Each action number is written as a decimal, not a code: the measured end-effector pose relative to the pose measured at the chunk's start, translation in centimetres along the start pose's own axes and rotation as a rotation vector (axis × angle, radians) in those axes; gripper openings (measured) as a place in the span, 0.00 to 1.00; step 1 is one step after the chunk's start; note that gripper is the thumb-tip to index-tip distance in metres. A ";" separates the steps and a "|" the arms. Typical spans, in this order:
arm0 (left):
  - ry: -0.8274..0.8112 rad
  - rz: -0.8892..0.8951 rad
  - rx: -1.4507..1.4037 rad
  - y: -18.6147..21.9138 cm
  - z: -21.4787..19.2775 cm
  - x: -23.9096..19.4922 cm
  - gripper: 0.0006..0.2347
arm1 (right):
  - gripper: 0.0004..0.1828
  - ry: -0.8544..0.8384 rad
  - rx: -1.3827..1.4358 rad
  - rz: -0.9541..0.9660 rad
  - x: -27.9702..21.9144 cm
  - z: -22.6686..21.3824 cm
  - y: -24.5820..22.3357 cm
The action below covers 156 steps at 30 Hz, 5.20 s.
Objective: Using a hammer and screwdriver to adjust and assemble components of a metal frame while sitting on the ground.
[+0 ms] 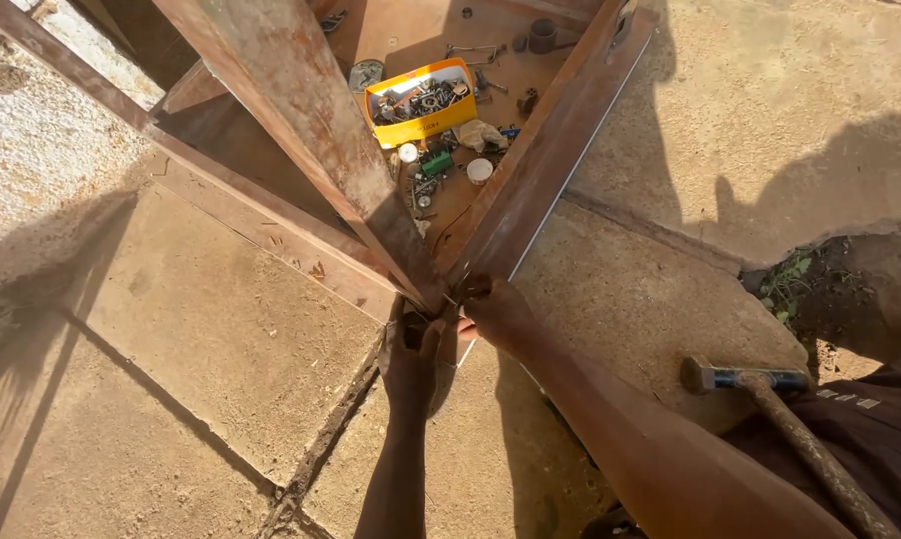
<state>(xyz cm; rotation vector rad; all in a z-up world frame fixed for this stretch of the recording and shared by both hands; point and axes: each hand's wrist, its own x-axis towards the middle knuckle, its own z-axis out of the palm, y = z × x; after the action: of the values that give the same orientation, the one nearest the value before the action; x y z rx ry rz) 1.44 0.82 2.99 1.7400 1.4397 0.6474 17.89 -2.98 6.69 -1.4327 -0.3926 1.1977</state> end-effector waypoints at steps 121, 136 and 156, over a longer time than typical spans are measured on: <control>-0.450 0.333 0.088 11.7 23.0 -3.5 0.16 | 0.32 0.635 -0.835 0.280 -26.2 -30.8 -6.6; -0.655 0.434 0.057 12.9 19.2 -5.6 0.20 | 0.35 0.693 -0.192 0.227 -21.6 -28.1 -4.7; -0.874 1.018 -0.026 20.7 34.2 -6.5 0.15 | 0.29 0.995 -0.115 0.193 -26.6 -34.8 -2.9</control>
<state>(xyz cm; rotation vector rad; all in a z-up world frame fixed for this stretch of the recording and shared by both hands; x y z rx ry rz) 38.69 -15.01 0.85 2.2568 -0.0970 0.2792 36.46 -42.08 14.04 -1.9935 0.3803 0.4813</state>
